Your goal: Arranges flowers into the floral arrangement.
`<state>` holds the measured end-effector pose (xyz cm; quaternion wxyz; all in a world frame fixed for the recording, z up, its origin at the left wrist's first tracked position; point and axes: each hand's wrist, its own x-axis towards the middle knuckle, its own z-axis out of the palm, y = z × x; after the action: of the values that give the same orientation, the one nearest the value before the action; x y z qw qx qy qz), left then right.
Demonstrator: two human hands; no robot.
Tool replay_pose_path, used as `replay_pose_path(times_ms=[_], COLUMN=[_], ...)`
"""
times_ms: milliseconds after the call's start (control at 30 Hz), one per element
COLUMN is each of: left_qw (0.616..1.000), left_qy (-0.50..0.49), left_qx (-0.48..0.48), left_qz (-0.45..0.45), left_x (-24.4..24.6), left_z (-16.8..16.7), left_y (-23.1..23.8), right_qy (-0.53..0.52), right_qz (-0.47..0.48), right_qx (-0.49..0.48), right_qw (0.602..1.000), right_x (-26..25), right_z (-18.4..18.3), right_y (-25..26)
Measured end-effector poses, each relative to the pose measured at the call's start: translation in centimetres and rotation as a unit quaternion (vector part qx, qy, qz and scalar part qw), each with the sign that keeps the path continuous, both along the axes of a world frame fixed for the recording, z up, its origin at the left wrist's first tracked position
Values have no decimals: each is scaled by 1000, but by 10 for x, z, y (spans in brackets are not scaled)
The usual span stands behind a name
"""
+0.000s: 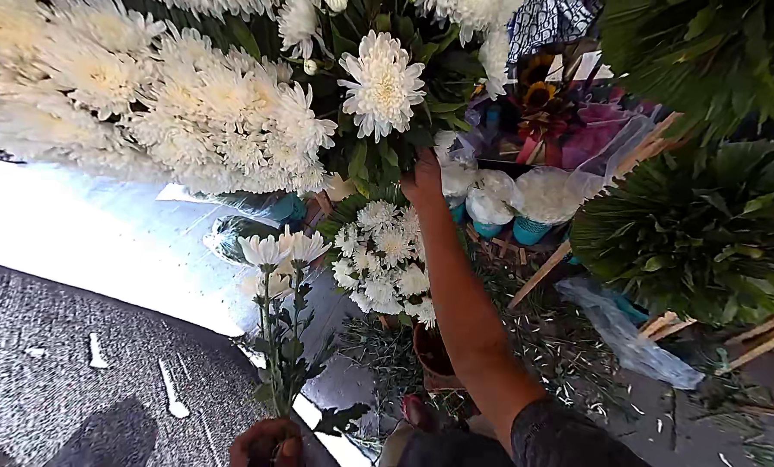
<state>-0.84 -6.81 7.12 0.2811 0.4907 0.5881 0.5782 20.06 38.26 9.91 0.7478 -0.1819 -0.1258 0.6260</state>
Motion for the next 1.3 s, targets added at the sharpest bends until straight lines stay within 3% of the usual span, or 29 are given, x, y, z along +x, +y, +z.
replay_pose_path(times_ms=[100,167,333,400,567,733,800,867,967,1133,1200,1300], left_qw=[999,997,989,985,988,981,977,982,996,999,998,992], left_qy=[2,17,122,155,122,45,39,48,21,-14,-6,-51], left_qx=[-1,16,28,16,-14,-80,-119,-134,-80,-41,-49,-102], left_qz=[43,70,80,76,98,172,173,128,26,-9,-28,-48], left_x=[9,14,22,26,38,45,39,36,42,58,56,51], left_z=[5,2,-15,-22,-34,-31,-33,-35,-36,-36,-39,-38], left_y=[-1,-2,2,4,5,11,15,16,20,27,24,2], right_qy=[-151,-220,-333,-345,-299,-305,-285,-284,-279,-241,-227,-228], right_qz=[21,88,326,358,362,129,80,93,184,287,271,160], right_qx=[-60,-62,62,81,59,167,173,145,92,78,53,7], right_qw=[987,970,883,864,881,929,939,943,938,924,934,960], right_x=[5,-13,-58,-70,-74,-58,-46,-36,-36,-37,-33,-13], right_z=[-23,-44,-35,-28,-30,-43,-36,-28,-31,-41,-37,-32], right_y=[-93,-161,-253,-254,-252,-299,-311,-313,-314,-313,-305,-261])
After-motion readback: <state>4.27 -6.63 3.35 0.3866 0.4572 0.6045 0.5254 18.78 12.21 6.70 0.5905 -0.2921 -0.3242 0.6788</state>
